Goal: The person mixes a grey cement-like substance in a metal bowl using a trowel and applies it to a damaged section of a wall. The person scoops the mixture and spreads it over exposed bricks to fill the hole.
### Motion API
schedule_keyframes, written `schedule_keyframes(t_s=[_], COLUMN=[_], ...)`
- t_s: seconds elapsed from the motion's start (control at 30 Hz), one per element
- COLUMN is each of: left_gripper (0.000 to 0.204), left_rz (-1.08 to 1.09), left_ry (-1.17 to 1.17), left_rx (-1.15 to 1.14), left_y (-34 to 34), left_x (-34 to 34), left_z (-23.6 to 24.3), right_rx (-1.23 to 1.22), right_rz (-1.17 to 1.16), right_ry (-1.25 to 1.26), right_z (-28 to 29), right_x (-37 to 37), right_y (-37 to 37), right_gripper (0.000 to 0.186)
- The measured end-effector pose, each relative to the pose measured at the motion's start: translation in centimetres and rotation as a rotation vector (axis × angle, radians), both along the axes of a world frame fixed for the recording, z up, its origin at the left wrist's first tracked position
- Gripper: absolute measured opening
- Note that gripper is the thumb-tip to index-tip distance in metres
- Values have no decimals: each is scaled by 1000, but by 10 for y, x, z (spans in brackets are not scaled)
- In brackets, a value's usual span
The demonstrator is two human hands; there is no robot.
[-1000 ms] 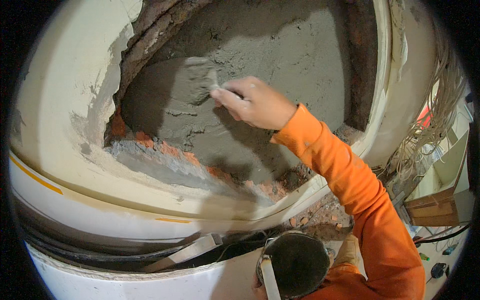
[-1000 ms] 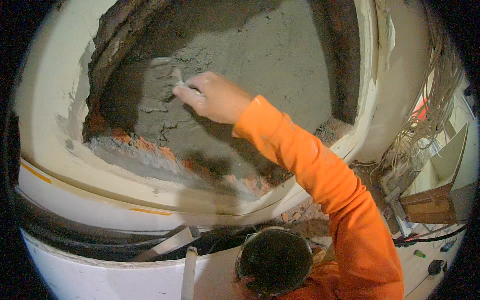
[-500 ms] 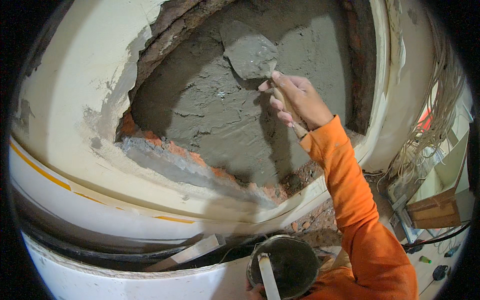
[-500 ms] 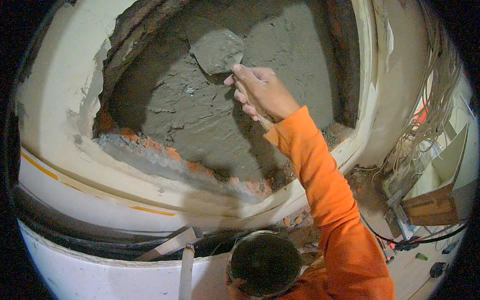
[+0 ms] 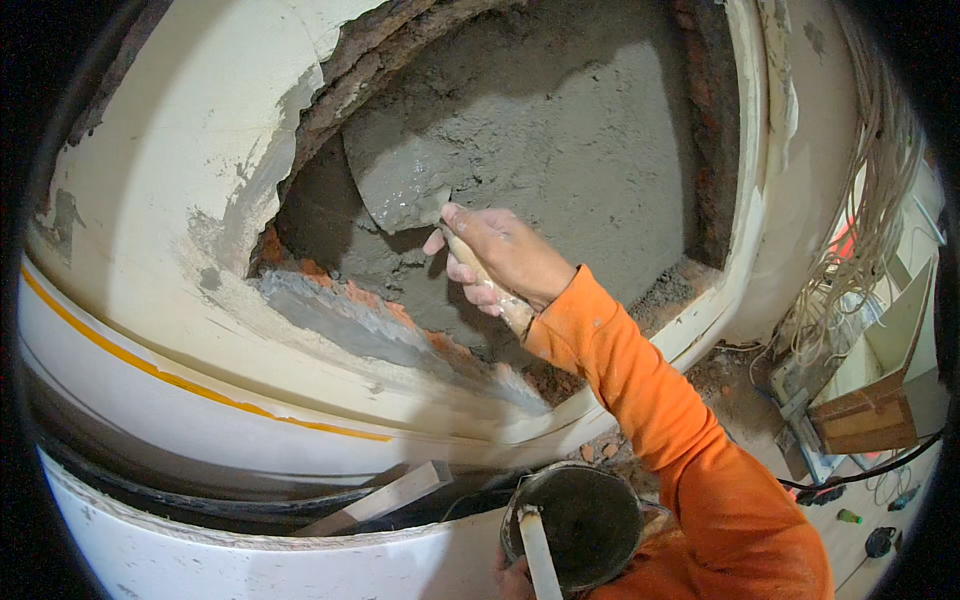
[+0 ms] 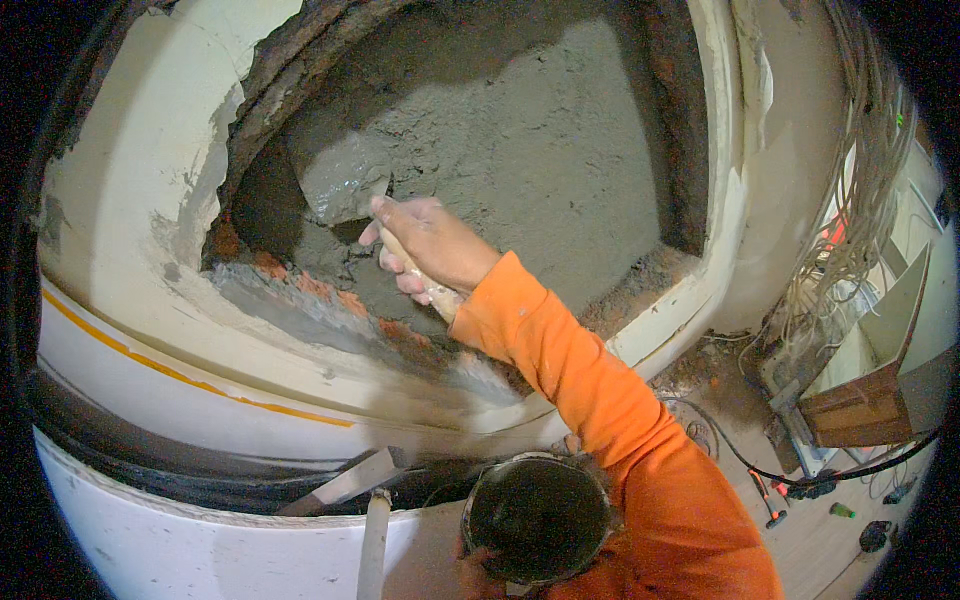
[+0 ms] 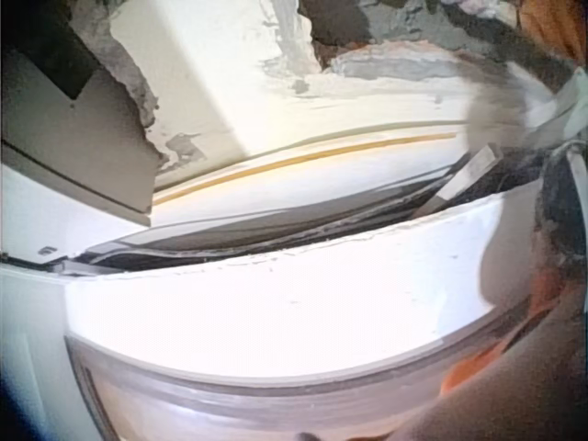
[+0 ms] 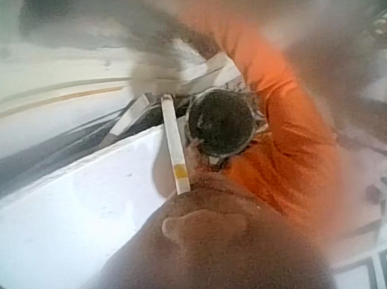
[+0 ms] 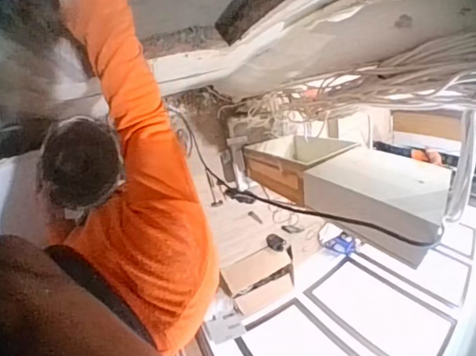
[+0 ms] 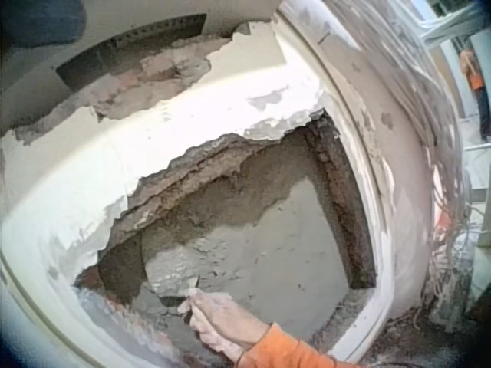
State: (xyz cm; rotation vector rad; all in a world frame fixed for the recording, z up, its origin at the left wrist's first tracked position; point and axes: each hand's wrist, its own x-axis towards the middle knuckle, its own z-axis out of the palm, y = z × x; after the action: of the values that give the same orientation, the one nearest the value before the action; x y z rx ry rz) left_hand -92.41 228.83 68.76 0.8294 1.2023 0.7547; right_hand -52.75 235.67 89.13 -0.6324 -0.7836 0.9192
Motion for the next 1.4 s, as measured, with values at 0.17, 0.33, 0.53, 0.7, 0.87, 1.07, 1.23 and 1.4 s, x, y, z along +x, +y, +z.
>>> schedule_keyframes(t_s=[0.17,0.33,0.53,0.7,0.87,1.07,1.23,1.4], left_gripper=[76,75,73,72,71,70,71,71], left_rz=[14,8,26,-30,-38,20,9,12], left_ry=[10,5,-1,-112,-56,-66,-77,-134], left_rx=[-20,-28,3,4,-7,4,-17,-28], left_y=[-5,-7,-6,-6,-10,-11,-10,-3], left_x=[2,6,2,13,21,18,21,12], left_z=[-3,-6,-18,-15,-5,-10,0,-11], right_rx=[-18,24,69,-27,53,-32,-91,-6], right_rz=[-41,-77,-79,-149,-558,-682,-480,-274], right_ry=[-58,-53,27,-249,-683,-675,-322,-136], right_z=[-3,-8,-16,-24,-21,-20,-31,-36], right_x=[0,1,-19,-27,-23,32,45,29], right_y=[-7,7,35,40,47,16,-9,-9], right_gripper=[48,48,46,46,41,38,45,49])
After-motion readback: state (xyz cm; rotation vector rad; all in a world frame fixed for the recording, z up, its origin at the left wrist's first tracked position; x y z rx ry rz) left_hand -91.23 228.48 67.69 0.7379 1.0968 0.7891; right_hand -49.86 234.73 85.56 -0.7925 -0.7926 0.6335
